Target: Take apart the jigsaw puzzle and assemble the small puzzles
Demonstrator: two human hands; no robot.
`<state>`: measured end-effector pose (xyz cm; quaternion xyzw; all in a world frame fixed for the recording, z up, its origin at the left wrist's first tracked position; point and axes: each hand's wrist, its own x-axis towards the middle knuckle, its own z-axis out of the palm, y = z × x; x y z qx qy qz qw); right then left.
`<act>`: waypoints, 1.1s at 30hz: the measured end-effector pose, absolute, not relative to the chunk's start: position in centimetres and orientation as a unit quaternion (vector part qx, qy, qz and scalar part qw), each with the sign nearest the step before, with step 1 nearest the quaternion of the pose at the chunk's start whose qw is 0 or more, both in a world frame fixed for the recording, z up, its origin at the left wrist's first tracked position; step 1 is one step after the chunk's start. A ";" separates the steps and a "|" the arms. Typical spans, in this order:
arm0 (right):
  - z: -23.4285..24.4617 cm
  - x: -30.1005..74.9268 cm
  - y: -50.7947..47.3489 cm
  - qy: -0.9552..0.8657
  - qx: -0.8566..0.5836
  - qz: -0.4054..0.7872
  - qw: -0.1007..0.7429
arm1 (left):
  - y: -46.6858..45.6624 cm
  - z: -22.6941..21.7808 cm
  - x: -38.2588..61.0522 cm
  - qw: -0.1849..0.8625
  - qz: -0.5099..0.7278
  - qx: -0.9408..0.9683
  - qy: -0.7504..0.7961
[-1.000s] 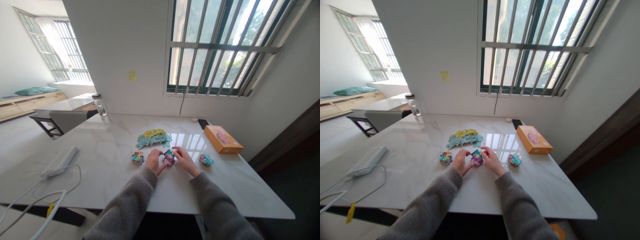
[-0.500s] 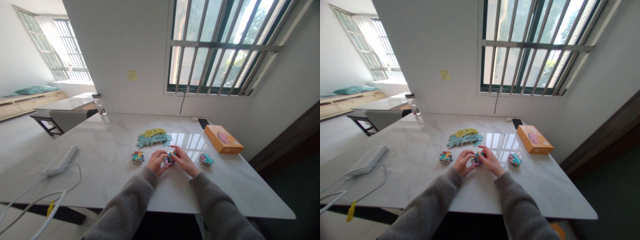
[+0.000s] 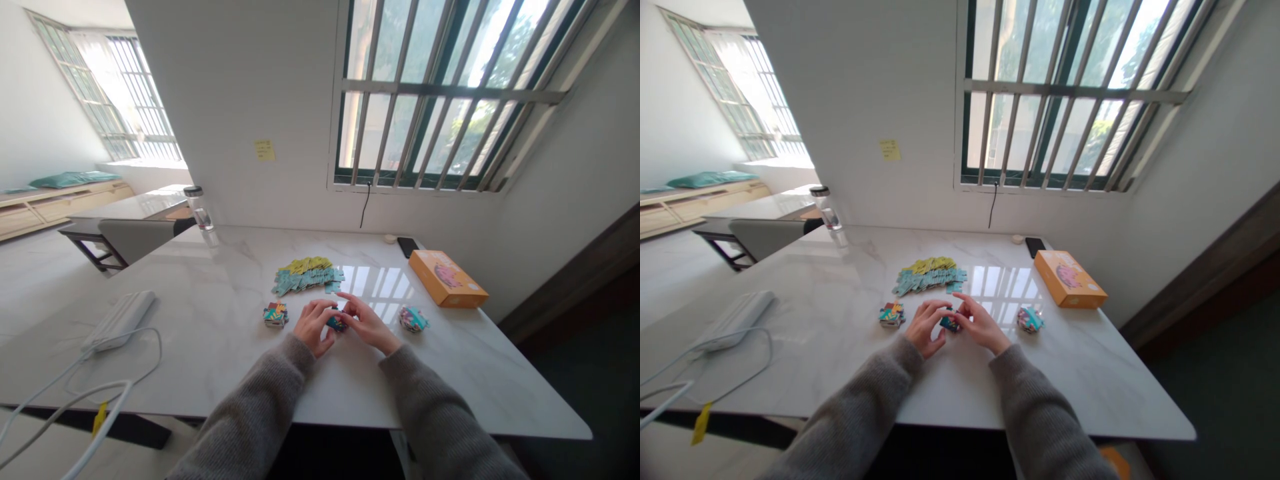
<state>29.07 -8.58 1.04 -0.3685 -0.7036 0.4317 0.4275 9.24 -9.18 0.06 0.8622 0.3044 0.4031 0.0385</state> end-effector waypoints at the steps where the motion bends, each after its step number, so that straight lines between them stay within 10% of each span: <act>1: 1.2 29.1 -8.7 -0.701 -0.363 0.440 0.427 | -9.2 0.1 9.2 0.041 0.403 0.863 0.302; 15: 2.6 28.4 -9.8 -0.659 -0.336 0.528 0.418 | -11.2 1.6 7.9 0.137 0.433 0.838 0.302; 33: 0.9 29.4 -8.6 -0.771 -0.469 0.187 0.388 | -5.6 -0.7 -5.8 0.267 0.469 0.739 0.405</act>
